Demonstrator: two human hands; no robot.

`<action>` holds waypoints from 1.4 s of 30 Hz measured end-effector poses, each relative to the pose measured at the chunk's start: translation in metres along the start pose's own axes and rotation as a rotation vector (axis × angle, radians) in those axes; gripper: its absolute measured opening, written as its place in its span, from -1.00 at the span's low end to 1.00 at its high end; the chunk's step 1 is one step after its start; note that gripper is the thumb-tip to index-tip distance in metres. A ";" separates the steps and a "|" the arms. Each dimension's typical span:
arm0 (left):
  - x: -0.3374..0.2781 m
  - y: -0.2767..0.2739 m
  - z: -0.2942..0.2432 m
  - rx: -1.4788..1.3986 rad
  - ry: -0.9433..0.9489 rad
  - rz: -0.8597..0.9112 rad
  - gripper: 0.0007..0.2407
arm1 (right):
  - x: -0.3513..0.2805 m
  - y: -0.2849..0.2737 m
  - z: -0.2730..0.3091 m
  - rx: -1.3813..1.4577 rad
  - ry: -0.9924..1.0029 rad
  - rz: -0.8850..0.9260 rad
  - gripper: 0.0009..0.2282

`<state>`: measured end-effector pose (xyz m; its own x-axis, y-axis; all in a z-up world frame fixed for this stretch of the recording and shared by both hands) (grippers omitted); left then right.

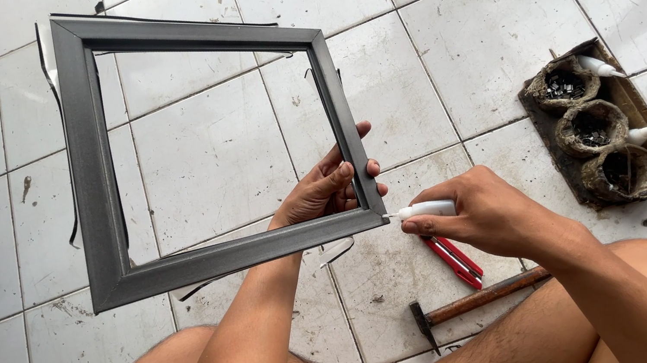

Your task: Assembling a black picture frame by gluing corners and removing protective film.

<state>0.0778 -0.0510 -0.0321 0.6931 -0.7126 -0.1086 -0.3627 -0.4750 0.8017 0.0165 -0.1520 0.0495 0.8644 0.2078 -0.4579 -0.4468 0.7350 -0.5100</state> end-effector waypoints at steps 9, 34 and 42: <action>-0.004 -0.019 -0.010 -0.025 0.070 -0.238 -0.65 | 0.042 -0.045 -0.081 0.139 0.020 -0.346 -0.67; -0.007 0.005 -0.018 0.446 0.083 -0.562 -0.80 | 0.065 -0.014 -0.093 1.171 -0.187 -0.506 -0.72; -0.005 -0.012 -0.019 0.514 0.113 -0.600 -0.79 | 0.073 -0.001 -0.090 1.250 -0.157 -0.477 -0.75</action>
<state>0.0905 -0.0316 -0.0296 0.9101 -0.2161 -0.3535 -0.1304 -0.9592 0.2508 0.0592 -0.1961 -0.0492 0.9300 -0.2220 -0.2930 0.3379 0.8301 0.4436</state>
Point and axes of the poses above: each hand's wrist, its own x-axis towards the middle knuckle, its own y-axis out of the palm, z = x × y, the point moved 10 cm from there along x, towards the middle knuckle, and after that the axes turned 2 degrees about -z, right-handed, at the moved point
